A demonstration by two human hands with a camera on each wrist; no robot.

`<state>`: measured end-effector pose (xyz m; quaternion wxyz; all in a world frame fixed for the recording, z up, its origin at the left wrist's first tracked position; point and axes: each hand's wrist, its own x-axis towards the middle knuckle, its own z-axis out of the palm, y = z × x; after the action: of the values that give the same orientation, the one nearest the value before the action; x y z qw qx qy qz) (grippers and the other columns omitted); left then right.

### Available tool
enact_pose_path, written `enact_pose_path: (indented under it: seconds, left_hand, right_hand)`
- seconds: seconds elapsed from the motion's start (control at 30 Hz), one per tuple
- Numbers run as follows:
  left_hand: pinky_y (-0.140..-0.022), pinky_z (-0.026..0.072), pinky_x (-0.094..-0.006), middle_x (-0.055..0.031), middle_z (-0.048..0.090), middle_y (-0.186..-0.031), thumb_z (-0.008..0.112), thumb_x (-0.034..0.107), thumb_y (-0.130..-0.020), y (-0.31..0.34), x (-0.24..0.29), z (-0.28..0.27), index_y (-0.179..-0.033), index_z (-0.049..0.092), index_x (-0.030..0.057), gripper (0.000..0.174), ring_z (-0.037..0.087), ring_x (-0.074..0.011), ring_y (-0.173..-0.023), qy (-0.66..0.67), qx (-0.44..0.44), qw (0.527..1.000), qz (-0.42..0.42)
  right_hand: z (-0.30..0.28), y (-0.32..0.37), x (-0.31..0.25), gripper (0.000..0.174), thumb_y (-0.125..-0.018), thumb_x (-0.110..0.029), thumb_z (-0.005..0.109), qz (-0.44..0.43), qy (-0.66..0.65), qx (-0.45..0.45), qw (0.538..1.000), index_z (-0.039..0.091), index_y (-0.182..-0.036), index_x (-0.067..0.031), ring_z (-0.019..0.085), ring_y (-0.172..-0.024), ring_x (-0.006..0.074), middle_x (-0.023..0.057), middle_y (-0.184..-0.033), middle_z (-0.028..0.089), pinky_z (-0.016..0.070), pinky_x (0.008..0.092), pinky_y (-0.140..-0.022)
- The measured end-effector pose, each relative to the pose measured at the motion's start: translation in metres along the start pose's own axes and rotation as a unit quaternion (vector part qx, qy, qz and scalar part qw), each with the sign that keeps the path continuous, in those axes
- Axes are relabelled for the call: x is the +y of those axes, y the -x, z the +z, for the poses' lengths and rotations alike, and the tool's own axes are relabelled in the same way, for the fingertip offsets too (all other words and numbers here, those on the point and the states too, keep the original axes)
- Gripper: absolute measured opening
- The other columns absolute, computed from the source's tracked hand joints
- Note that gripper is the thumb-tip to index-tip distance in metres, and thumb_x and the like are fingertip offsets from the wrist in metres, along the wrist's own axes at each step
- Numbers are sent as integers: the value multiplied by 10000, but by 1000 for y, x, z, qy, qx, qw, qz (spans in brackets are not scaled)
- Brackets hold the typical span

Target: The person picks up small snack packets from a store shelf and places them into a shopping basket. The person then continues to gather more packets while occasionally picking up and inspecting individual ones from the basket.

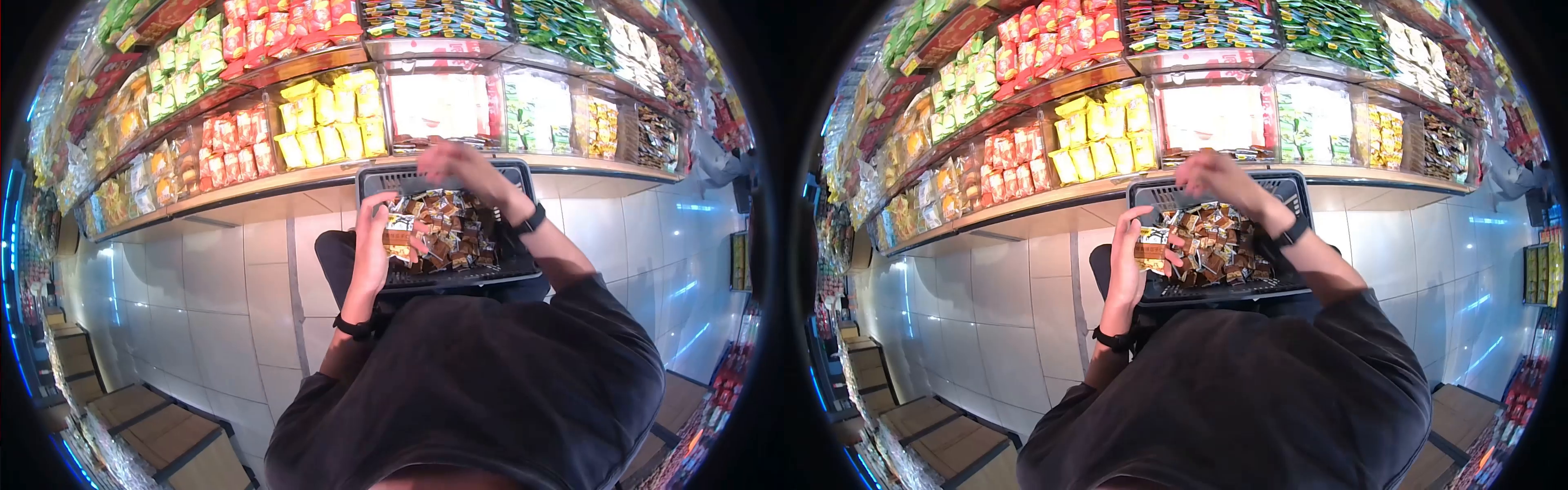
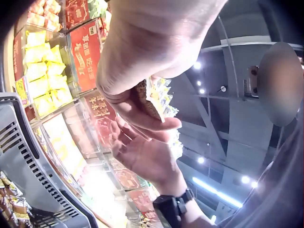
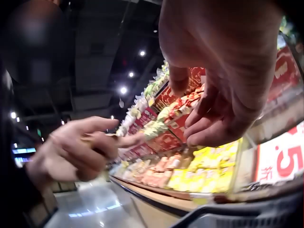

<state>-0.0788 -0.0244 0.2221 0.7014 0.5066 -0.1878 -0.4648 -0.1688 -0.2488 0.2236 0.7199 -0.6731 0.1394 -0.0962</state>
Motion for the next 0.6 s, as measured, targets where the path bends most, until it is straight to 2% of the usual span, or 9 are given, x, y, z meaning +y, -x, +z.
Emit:
enact_pose_path:
  seconds: [0.07, 0.13, 0.17, 0.33, 0.43, 0.47, 0.5, 0.57, 0.6]
  left_hand:
    - [-485, 519, -305, -248, 697, -933, 262, 415, -1098, 1, 3, 8, -1368, 403, 105, 435, 689, -274, -619, 4, -52, 999, -11]
    - [-468, 502, -302, -237, 684, -891, 211, 451, -1096, -1, 0, 17, -1391, 386, 98, 492, 675, -268, -593, -11, -72, 997, -15]
    - [-480, 516, -304, -232, 675, -880, 225, 452, -1099, -2, -1, 20, -1385, 375, 98, 479, 675, -271, -592, 0, -95, 995, -8]
    - [-493, 534, -315, -220, 659, -857, 231, 460, -1098, 3, 5, 37, -1383, 362, 89, 486, 677, -274, -598, -10, -144, 990, -3]
    - [-529, 556, -322, -218, 668, -878, 351, 354, -1094, 9, 13, 42, -1385, 353, 65, 411, 688, -273, -629, -11, -148, 989, -3]
    - [-549, 565, -319, -221, 675, -897, 431, 282, -1087, 12, 14, 43, -1384, 346, 45, 390, 696, -268, -646, -11, -144, 990, -6]
    - [-549, 565, -319, -221, 675, -897, 431, 282, -1087, 13, 11, 41, -1384, 346, 45, 390, 696, -268, -646, -13, -144, 989, -7]
    - [-620, 592, -326, -233, 704, -910, 571, 108, -1019, 13, 4, 35, -1351, 380, 0, 398, 727, -258, -757, -103, -133, 985, 41]
    - [-620, 592, -326, -233, 704, -910, 571, 108, -1019, 15, 3, 35, -1351, 380, 0, 398, 727, -258, -757, -103, -134, 985, 41]
  right_hand:
    - [24, 40, -9, 253, -1012, -205, 610, 78, -14, -36, 996, 669, -1117, 18, 615, -848, 91, 35, -981, 687, 504, 269, -786]
    - [43, 67, -18, 210, -995, -169, 647, 90, 14, -55, 994, 667, -1082, 21, 609, -770, 79, 19, -889, 671, 489, 256, -718]
    - [53, 78, -18, 170, -978, -142, 673, 70, -28, -21, 997, 671, -1049, 12, 588, -704, 66, 7, -819, 648, 469, 245, -649]
    - [52, 95, -14, 163, -971, -148, 687, 38, -53, 74, 995, 677, -979, 14, 583, -649, 63, 7, -766, 651, 467, 230, -631]
    - [52, 101, -18, 103, -981, -103, 661, 39, -123, 67, 989, 684, -985, -3, 571, -697, 53, 6, -847, 645, 451, 232, -620]
    - [52, 102, -17, 122, -984, -112, 662, 25, -112, 101, 988, 678, -984, 9, 586, -707, 55, 10, -829, 653, 468, 227, -635]
    - [52, 103, -16, 142, -986, -121, 662, 11, -100, 135, 986, 673, -983, 21, 601, -716, 56, 13, -811, 662, 484, 222, -650]
    - [50, 104, -19, 137, -977, -114, 675, 3, -109, 150, 983, 673, -997, 22, 607, -747, 55, 14, -837, 667, 493, 226, -677]
    - [49, 105, -21, 136, -967, -106, 689, -3, -117, 163, 980, 673, -1010, 23, 614, -778, 54, 16, -864, 671, 503, 229, -703]
